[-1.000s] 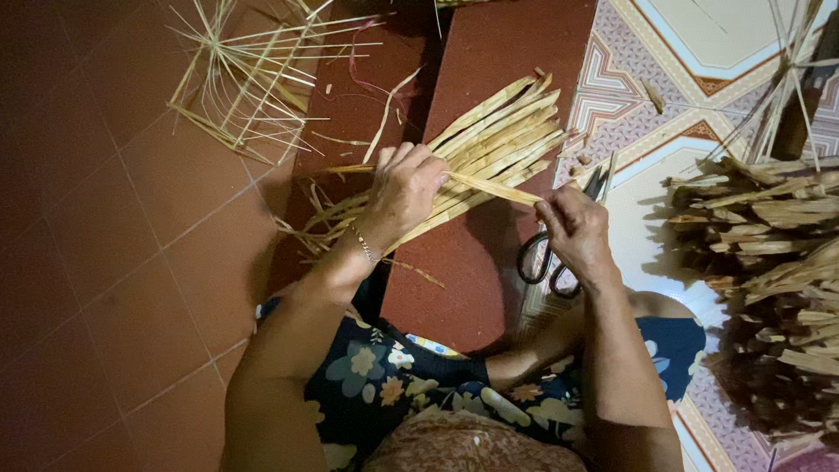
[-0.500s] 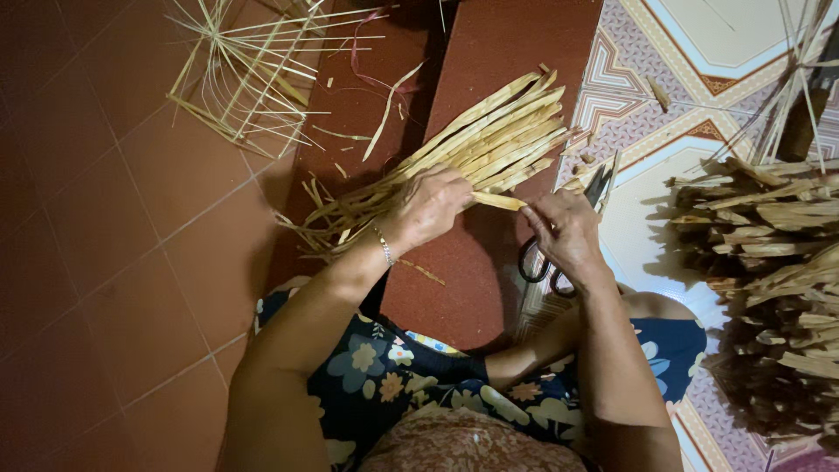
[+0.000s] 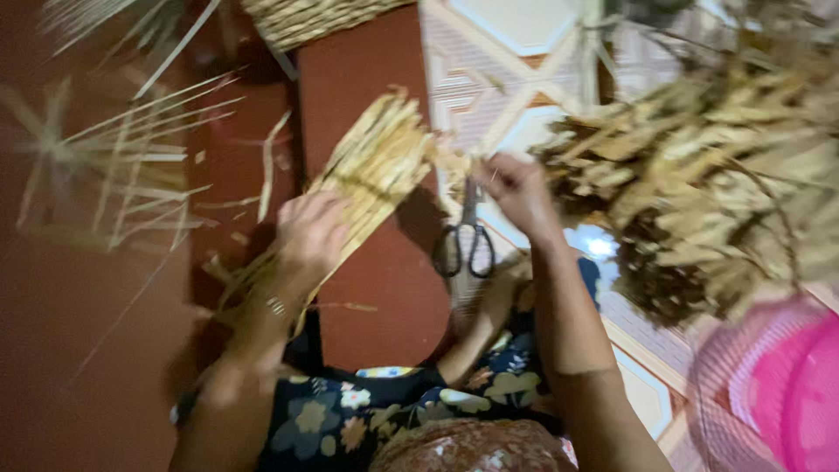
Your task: The person sits on the floor and repeatedly splits dried palm leaves into thinner strips by hand. They use scissors to trim the ends of the strips and place the finished pieces into a pile.
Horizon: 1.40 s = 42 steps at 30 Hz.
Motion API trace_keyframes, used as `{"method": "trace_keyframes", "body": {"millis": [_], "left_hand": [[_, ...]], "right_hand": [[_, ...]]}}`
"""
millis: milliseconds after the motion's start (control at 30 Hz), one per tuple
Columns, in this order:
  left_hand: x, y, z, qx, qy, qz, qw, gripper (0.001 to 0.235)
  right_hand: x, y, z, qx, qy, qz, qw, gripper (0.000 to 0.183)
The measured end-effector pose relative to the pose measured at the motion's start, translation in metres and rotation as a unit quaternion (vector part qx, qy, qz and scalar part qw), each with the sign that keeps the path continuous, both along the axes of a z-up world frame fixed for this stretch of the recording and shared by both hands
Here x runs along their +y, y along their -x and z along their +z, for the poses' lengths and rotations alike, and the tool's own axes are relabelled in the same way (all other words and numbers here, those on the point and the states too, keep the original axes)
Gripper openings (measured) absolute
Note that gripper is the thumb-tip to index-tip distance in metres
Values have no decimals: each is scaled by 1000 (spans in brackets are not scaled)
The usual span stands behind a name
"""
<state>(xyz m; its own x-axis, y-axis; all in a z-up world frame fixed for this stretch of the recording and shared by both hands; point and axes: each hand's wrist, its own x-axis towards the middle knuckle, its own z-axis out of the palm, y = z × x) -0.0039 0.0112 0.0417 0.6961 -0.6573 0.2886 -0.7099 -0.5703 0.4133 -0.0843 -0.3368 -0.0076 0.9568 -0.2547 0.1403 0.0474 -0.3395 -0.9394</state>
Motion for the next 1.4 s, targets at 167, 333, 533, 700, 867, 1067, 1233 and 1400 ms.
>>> {"method": "trace_keyframes", "body": {"millis": [167,333,533,700,867,1067,1233,1400], "left_hand": [[2,-3,-8,0,-32,22,999,29],[6,-5,-40,29,-49,-5,998,29],[-2,-7,-74,74,-77,-19,994,27],[-2,-1,-77,99,-78,-17,992,28],[-3,0,-94,142,-127,-5,982,25],[11,-14,-139,158,-324,70,930,24],[9,-12,-173,314,-397,118,854,31],[4,2,-206,146,-340,145,917,25]], "right_hand": [[-119,39,41,-304,-316,-237,867,6],[-190,79,4,-169,-188,-368,895,9],[-261,98,-88,110,-13,-466,878,11],[-280,115,-99,72,42,-446,891,17],[-283,106,-95,166,85,-354,917,24],[-283,115,-113,192,309,-337,868,30],[-252,104,-129,-80,206,-340,914,20],[-164,61,-102,-120,95,-196,969,14]]}}
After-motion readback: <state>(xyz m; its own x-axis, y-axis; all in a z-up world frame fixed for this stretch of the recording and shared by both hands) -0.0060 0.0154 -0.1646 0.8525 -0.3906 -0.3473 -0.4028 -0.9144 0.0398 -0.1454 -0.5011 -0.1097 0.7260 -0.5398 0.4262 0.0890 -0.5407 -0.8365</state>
